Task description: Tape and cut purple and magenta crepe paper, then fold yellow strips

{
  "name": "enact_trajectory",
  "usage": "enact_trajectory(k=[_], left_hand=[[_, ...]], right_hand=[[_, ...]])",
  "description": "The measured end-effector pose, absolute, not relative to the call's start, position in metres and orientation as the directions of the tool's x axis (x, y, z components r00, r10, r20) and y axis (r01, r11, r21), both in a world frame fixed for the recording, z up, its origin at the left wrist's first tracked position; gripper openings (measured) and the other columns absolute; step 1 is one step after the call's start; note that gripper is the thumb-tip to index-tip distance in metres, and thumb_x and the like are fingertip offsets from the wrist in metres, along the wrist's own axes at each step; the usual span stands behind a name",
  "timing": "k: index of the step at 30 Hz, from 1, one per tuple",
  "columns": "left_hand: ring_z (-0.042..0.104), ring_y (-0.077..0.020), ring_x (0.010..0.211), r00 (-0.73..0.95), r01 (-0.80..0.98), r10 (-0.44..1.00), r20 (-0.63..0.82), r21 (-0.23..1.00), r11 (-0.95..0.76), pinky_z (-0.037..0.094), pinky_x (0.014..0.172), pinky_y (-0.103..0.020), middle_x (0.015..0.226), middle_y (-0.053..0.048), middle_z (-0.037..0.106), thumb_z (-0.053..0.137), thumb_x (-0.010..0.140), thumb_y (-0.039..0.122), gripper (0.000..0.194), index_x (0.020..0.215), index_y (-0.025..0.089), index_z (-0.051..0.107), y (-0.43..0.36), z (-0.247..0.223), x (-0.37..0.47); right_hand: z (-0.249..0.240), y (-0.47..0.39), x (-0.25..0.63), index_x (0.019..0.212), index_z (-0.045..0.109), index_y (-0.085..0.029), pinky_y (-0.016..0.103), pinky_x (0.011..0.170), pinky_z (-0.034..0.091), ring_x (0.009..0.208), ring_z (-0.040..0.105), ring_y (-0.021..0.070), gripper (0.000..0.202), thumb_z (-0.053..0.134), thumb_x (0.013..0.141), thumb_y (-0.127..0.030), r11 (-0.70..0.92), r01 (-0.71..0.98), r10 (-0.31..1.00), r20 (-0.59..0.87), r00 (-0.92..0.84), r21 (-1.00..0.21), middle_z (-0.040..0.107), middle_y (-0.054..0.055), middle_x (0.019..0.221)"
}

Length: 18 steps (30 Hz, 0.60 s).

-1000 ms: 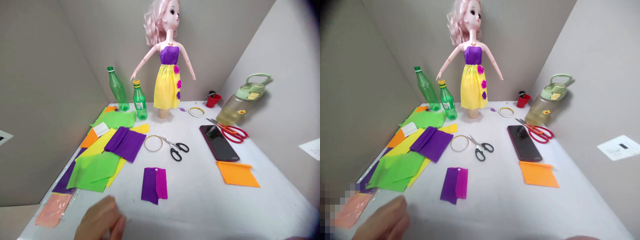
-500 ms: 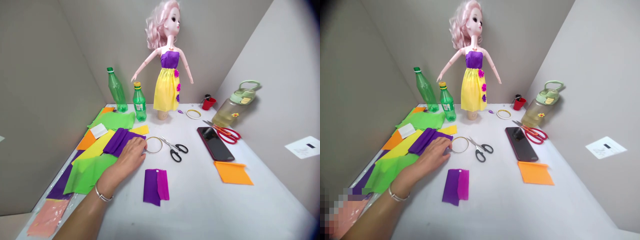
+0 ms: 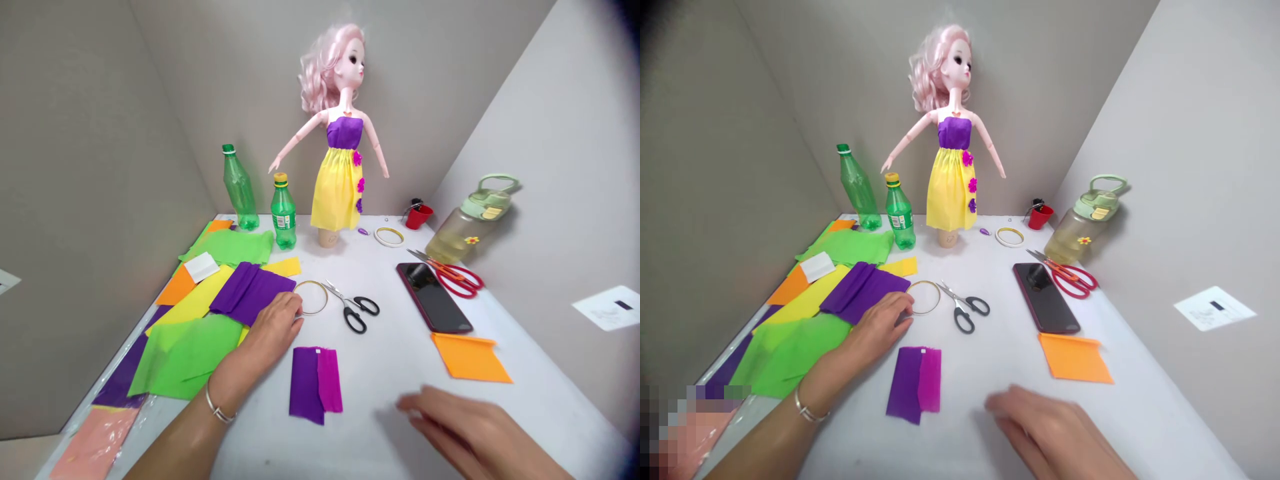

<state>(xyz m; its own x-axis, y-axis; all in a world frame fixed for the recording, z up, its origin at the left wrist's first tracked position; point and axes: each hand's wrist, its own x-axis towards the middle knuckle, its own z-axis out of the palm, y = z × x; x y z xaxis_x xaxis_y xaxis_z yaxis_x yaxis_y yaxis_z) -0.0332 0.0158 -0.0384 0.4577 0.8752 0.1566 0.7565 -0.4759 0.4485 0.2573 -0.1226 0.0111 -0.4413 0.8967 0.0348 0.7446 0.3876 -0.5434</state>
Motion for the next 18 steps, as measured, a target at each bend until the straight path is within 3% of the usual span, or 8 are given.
enact_trajectory(k=[6,8,11,15,18], left_hand=[[0.06,-0.0244,0.101,0.467,0.789,0.856,0.223,0.332,-0.517,0.046,0.09,-0.039,0.103,-0.009,0.067,0.052,0.089,0.009,0.012,0.085,0.018,0.057,0.015,-0.038,-0.027],[0.06,-0.0249,0.099,0.471,0.795,0.849,0.239,0.301,-0.526,0.046,0.088,-0.04,0.099,-0.008,0.067,0.052,0.09,0.01,0.012,0.084,0.018,0.058,0.015,-0.038,-0.026],[0.059,-0.0239,0.099,0.461,0.777,0.849,0.259,0.345,-0.527,0.047,0.085,-0.038,0.098,-0.007,0.068,0.051,0.089,0.008,0.014,0.084,0.019,0.058,0.016,-0.038,-0.026],[0.058,-0.0218,0.102,0.381,0.695,0.888,0.257,0.555,-0.458,0.047,0.089,-0.035,0.105,-0.005,0.068,0.052,0.084,0.008,0.014,0.082,0.021,0.058,0.016,-0.034,-0.023],[0.062,-0.0192,0.093,0.305,0.551,0.939,0.156,0.775,-0.308,0.048,0.083,-0.032,0.107,-0.004,0.069,0.053,0.081,0.011,0.01,0.08,0.02,0.057,0.016,-0.029,-0.019]], right_hand=[[0.007,-0.024,0.218,0.11,0.063,-0.021,0.033,0.062,0.048,0.08,0.066,0.0253,0.023,0.048,0.095,-0.013,0.343,0.938,0.938,0.076,-0.338,-0.054,0.067,0.007,0.093],[0.001,-0.014,0.21,0.109,0.062,-0.017,0.035,0.067,0.048,0.089,0.064,0.0281,0.017,0.056,0.093,-0.015,0.312,0.95,0.948,0.054,-0.313,0.025,0.065,0.009,0.096],[-0.011,-0.011,0.206,0.109,0.061,-0.015,0.035,0.075,0.047,0.096,0.06,0.0284,0.016,0.058,0.093,-0.017,0.308,0.951,0.951,0.009,-0.308,0.021,0.062,0.012,0.1],[-0.019,-0.009,0.213,0.11,0.06,-0.015,0.031,0.068,0.043,0.091,0.06,0.0262,0.019,0.055,0.092,-0.014,0.253,0.966,0.967,-0.01,-0.254,-0.053,0.06,0.011,0.1],[-0.015,-0.005,0.226,0.118,0.057,-0.017,0.031,0.067,0.041,0.083,0.061,0.0231,0.031,0.056,0.087,-0.017,0.143,0.958,0.989,0.013,-0.144,-0.248,0.061,0.009,0.099]])
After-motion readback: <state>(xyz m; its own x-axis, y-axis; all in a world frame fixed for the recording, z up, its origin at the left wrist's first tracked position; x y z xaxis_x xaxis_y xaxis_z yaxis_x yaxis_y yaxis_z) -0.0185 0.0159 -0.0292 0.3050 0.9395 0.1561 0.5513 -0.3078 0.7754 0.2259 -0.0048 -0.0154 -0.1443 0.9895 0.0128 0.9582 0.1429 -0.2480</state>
